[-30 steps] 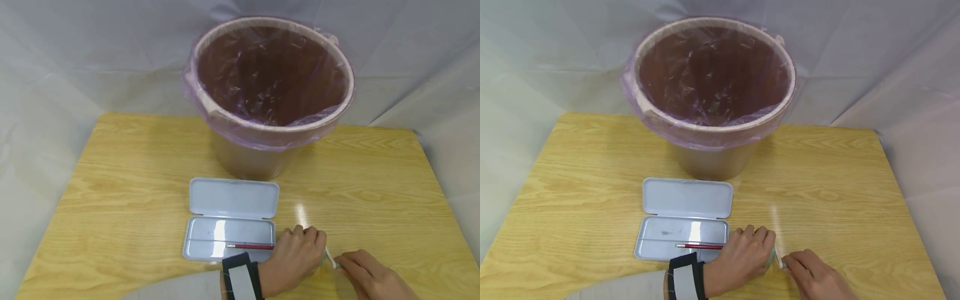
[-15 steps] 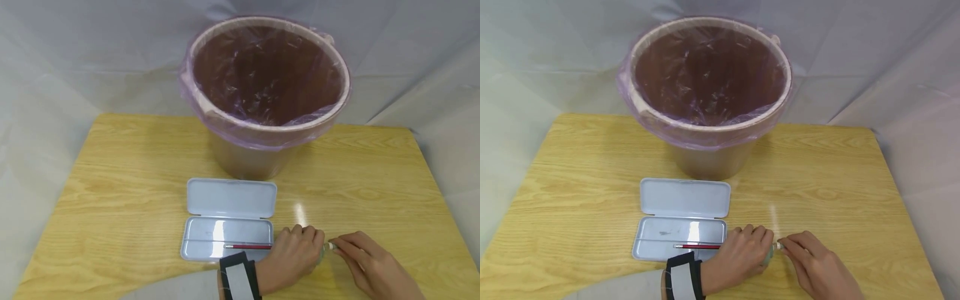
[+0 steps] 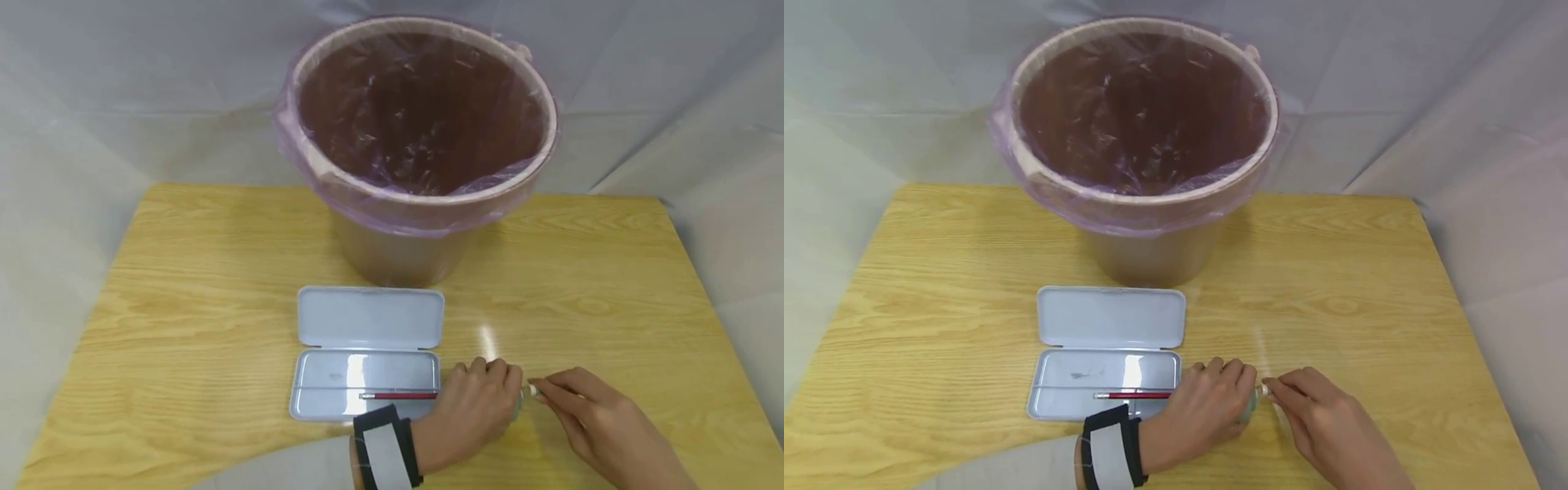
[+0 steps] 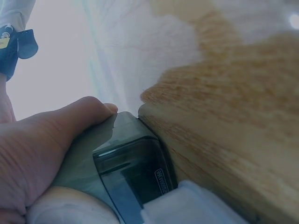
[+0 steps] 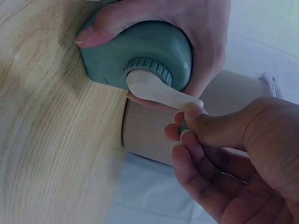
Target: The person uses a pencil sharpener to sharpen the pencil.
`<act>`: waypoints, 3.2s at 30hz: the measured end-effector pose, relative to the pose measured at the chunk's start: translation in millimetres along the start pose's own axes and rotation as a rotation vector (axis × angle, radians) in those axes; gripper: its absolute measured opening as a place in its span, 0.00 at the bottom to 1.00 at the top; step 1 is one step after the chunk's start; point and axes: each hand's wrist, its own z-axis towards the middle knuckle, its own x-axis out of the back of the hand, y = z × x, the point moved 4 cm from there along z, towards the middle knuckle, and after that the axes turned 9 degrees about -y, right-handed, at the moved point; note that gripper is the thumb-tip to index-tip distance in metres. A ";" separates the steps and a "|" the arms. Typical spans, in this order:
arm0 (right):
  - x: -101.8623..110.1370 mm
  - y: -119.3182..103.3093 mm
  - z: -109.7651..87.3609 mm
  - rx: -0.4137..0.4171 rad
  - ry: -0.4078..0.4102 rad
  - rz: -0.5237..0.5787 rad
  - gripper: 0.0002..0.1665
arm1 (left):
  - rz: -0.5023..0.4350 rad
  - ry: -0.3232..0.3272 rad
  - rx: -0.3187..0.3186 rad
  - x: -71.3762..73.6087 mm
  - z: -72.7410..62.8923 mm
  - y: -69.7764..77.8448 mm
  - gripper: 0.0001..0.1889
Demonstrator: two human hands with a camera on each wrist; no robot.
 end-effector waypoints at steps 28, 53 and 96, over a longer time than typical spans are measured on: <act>-8.1 14.0 18.4 0.011 -0.095 0.056 0.27 | -0.003 0.015 0.017 -1.2 -1.1 0.4 0.06; -64.3 37.9 0.5 -0.085 -0.363 0.414 0.13 | 0.020 -0.011 0.040 -1.5 -1.2 2.0 0.15; -15.4 13.0 -20.6 -0.006 -0.251 0.330 0.13 | 0.005 0.024 0.036 -3.8 -0.2 4.9 0.10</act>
